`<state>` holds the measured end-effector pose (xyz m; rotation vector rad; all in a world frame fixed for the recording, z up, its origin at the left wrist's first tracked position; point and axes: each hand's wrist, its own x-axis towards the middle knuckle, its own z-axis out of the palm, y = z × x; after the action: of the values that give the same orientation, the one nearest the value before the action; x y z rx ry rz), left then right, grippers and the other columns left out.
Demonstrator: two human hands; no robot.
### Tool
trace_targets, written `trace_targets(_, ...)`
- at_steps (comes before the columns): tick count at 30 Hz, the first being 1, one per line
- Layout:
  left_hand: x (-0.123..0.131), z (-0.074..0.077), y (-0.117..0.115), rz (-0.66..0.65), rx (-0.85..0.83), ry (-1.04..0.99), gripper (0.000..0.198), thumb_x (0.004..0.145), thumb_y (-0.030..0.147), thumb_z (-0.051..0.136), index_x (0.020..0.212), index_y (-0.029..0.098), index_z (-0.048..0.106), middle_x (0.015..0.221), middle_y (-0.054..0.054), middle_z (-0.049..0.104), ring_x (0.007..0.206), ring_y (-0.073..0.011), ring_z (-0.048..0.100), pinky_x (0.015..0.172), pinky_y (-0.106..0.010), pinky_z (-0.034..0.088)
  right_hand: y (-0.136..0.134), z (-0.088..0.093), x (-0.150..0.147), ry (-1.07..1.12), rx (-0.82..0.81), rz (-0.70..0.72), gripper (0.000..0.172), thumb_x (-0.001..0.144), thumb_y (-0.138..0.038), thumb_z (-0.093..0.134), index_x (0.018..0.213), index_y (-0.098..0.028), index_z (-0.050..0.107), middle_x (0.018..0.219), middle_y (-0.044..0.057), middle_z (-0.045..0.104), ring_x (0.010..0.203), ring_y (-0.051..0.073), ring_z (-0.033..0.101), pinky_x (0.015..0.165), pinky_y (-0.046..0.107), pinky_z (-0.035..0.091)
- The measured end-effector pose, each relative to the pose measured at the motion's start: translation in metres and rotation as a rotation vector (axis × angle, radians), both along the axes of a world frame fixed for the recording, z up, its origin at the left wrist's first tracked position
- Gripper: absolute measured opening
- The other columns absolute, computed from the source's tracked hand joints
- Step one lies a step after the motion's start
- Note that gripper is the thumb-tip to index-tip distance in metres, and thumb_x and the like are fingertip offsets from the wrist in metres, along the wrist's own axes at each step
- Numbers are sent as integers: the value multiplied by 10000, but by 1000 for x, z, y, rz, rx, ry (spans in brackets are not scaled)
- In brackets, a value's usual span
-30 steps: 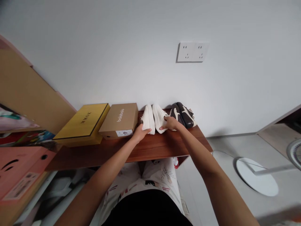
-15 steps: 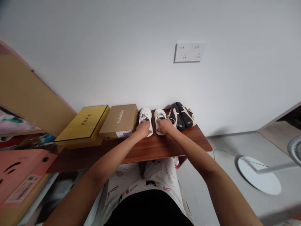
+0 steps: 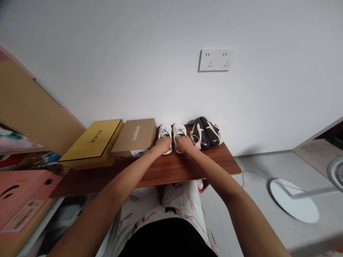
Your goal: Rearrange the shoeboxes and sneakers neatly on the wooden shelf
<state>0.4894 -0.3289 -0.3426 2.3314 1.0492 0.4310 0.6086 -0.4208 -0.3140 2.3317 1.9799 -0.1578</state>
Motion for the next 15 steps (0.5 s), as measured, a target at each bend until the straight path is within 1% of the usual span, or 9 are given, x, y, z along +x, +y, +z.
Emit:
trace_targets(3,-3,-1,-3,1,9,5,392,501,-36,837,729,158,584,982,-212,681,1100,-455,629,1030,-532,394,-3,-3,-2,10,34,-13,434,860,-393,665,1212,-150,595,1173,204,698,1149,336,620,999,406,381)
trace_targets(5,-6,1,-8,-2,34,15,379,539,-17,834,799,146,611,1058,-230,663,1159,-452,594,1056,-523,371,-8,-4,-2,22,81,-13,434,856,-379,670,1217,-149,599,1242,204,660,1178,340,588,1017,420,373)
trace_targets(7,-8,7,-15,-15,107,44,371,608,39,828,912,127,634,1162,-255,628,1229,-448,544,1084,-514,342,-15,-6,2,54,147,-11,433,863,-379,662,1225,-149,602,1291,200,622,1197,340,560,1039,430,364)
trace_targets(9,-6,15,-24,-41,209,63,378,698,119,799,1037,114,633,1239,-264,593,1277,-429,503,1107,-499,320,-25,-8,12,118,247,-9,417,892,-389,621,1234,-151,603,1292,187,607,1199,325,547,1054,423,363)
trace_targets(11,-1,23,-35,-86,258,37,398,770,190,758,1135,123,614,1261,-237,588,1285,-387,501,1109,-467,332,-38,-10,33,206,388,-22,393,917,-389,574,1231,-155,609,1266,174,614,1188,305,550,1055,413,377)
trace_targets(12,3,25,-41,-118,245,5,401,797,216,735,1167,135,605,1256,-213,597,1270,-357,519,1099,-445,352,-46,-12,47,246,471,-51,384,918,-385,564,1225,-158,614,1248,168,623,1179,301,555,1050,415,388)
trace_targets(13,9,26,-48,-155,208,-32,397,819,236,714,1189,149,597,1246,-186,609,1243,-324,544,1082,-422,378,-55,-14,63,278,553,-102,380,912,-380,565,1217,-160,620,1230,166,634,1173,303,560,1043,424,399)
trace_targets(15,23,22,-61,-224,82,-103,374,847,261,682,1200,172,594,1229,-143,632,1175,-269,594,1033,-380,428,-74,-20,98,298,690,-290,400,883,-380,582,1206,-148,629,1185,176,658,1158,324,572,1030,459,414)
